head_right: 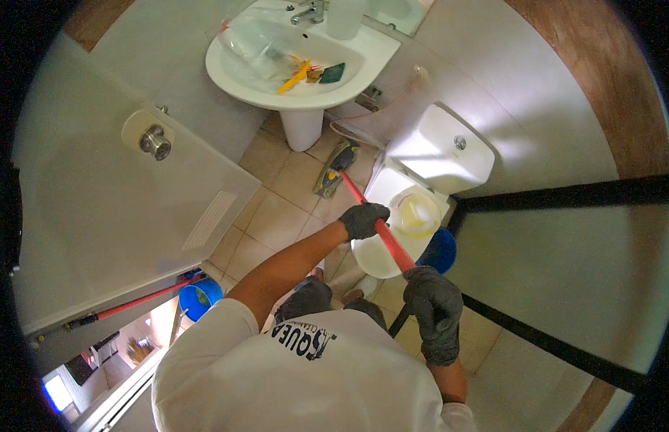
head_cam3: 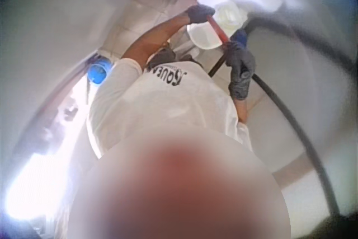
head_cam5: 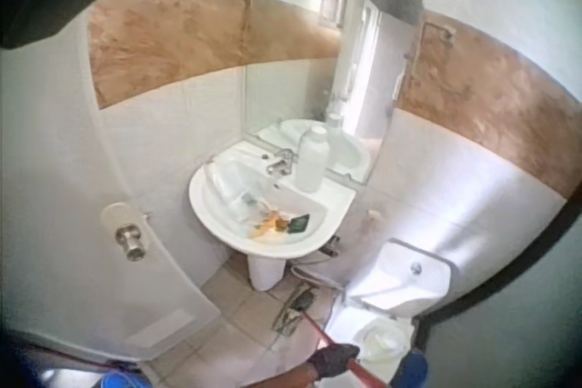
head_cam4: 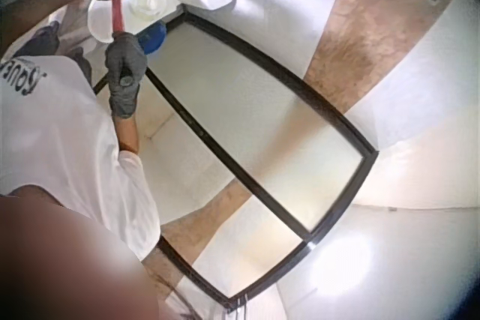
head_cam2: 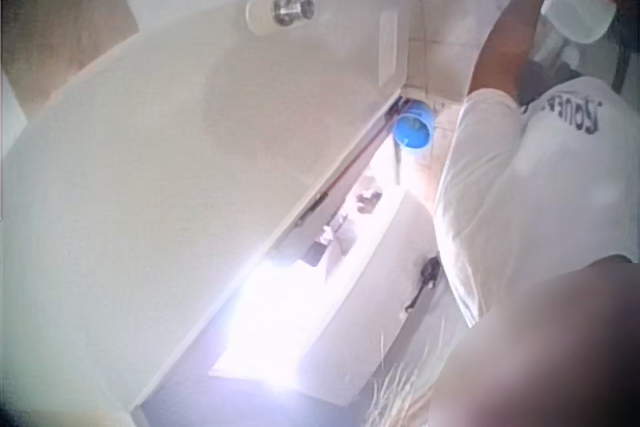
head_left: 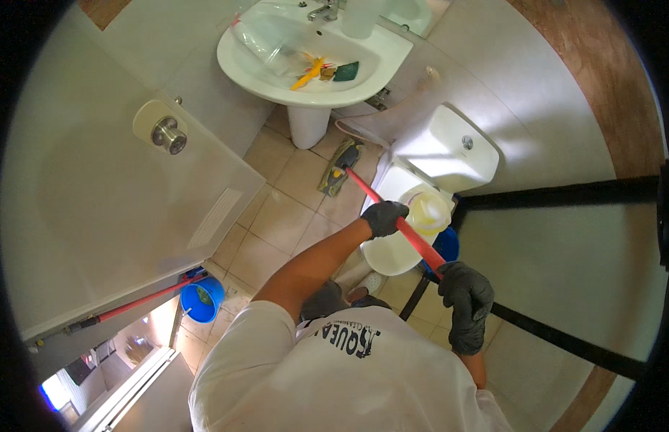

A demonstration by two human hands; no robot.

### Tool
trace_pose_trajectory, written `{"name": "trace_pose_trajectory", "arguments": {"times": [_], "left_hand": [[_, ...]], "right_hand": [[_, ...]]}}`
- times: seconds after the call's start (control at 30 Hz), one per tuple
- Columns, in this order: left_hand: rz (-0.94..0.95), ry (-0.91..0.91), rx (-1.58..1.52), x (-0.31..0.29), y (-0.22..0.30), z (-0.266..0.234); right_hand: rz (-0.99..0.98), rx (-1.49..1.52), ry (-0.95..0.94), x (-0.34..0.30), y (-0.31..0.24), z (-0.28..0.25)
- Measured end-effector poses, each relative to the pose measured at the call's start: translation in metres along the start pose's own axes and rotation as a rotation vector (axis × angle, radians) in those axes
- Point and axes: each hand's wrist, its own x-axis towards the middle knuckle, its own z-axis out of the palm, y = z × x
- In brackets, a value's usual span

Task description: The person cleans a bathroom by first pouring a yellow cleaning liquid from a large bottle into the toilet bowl. They then use a flat mop with a red handle to mop the tiled floor in the shower area and the main bathroom floor.

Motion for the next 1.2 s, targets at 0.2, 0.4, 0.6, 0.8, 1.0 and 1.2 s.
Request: {"name": "trace_pose_trajectory", "arguments": {"times": [0.2,0.4,0.6,0.8,1.0,1.2], "left_hand": [[0.118,-0.534,0.159,0.036,0.008,0.005],[0.095,-0.682,0.19,0.028,0.042,0.01],[0.014,-0.602,0.14,0.003,0.099,0.053],[-0.242,0.055,0.048,-0.06,0.143,0.131],[-0.301,0.225,0.056,-0.083,0.191,0.161],[-0.307,0.072,0.152,-0.08,0.211,0.086]], "right_hand": [[0.08,0.12,0.428,-0.034,0.002,0.012],[0.132,0.249,0.659,-0.054,-0.01,0.002],[0.154,0.314,0.601,-0.094,-0.032,-0.054],[0.236,0.318,0.413,-0.125,-0.037,-0.106],[0.128,0.345,0.067,-0.152,-0.043,-0.145],[-0.147,0.433,-0.152,-0.125,-0.073,-0.137]]}}
